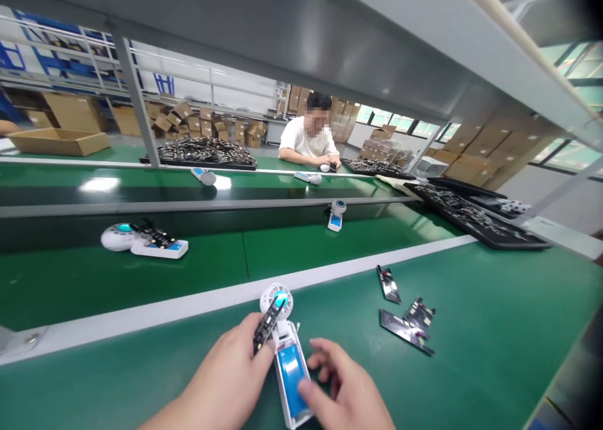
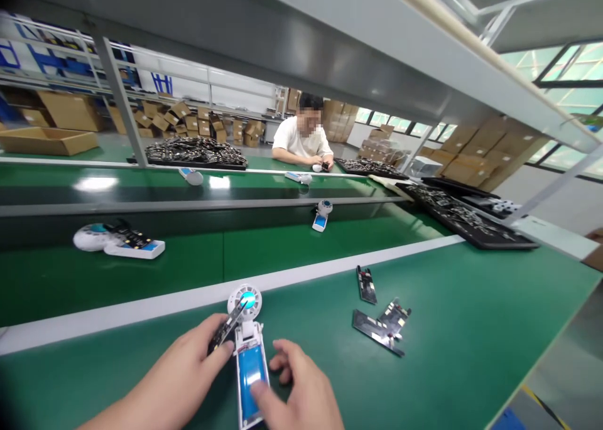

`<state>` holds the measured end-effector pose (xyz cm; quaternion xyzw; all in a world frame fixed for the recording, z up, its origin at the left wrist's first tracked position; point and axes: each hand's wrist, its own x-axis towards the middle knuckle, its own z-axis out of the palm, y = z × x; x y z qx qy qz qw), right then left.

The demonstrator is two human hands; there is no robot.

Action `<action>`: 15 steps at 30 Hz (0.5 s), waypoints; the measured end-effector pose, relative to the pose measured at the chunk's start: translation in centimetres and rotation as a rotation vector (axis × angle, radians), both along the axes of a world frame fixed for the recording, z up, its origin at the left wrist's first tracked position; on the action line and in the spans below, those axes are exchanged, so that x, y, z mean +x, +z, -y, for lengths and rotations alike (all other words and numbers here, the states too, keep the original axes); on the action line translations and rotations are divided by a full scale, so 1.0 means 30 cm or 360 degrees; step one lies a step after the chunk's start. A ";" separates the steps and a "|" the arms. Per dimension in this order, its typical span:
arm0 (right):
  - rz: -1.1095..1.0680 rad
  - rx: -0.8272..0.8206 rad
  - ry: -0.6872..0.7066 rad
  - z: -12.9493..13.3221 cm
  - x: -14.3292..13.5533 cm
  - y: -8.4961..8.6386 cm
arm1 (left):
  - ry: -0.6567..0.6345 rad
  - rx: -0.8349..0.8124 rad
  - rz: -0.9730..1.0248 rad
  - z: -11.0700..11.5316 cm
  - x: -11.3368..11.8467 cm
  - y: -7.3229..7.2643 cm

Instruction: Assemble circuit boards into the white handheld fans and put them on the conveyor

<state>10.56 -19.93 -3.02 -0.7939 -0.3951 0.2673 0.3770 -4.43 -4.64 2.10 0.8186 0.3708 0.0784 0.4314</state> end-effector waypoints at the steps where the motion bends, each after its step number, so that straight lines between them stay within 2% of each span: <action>1: -0.0110 0.0060 -0.0058 -0.019 0.004 0.020 | -0.0032 0.0045 0.0011 -0.003 -0.001 0.001; 4: -0.0199 0.0221 -0.0164 -0.081 0.016 0.058 | -0.0129 0.0189 0.0009 -0.003 -0.001 -0.006; 9: -0.0105 0.0273 -0.0154 -0.161 0.025 0.065 | -0.0081 0.0233 0.0115 -0.007 -0.003 -0.020; 15: 0.0053 0.0431 0.0051 -0.217 -0.006 0.096 | -0.0145 0.0222 0.0211 -0.035 -0.014 -0.033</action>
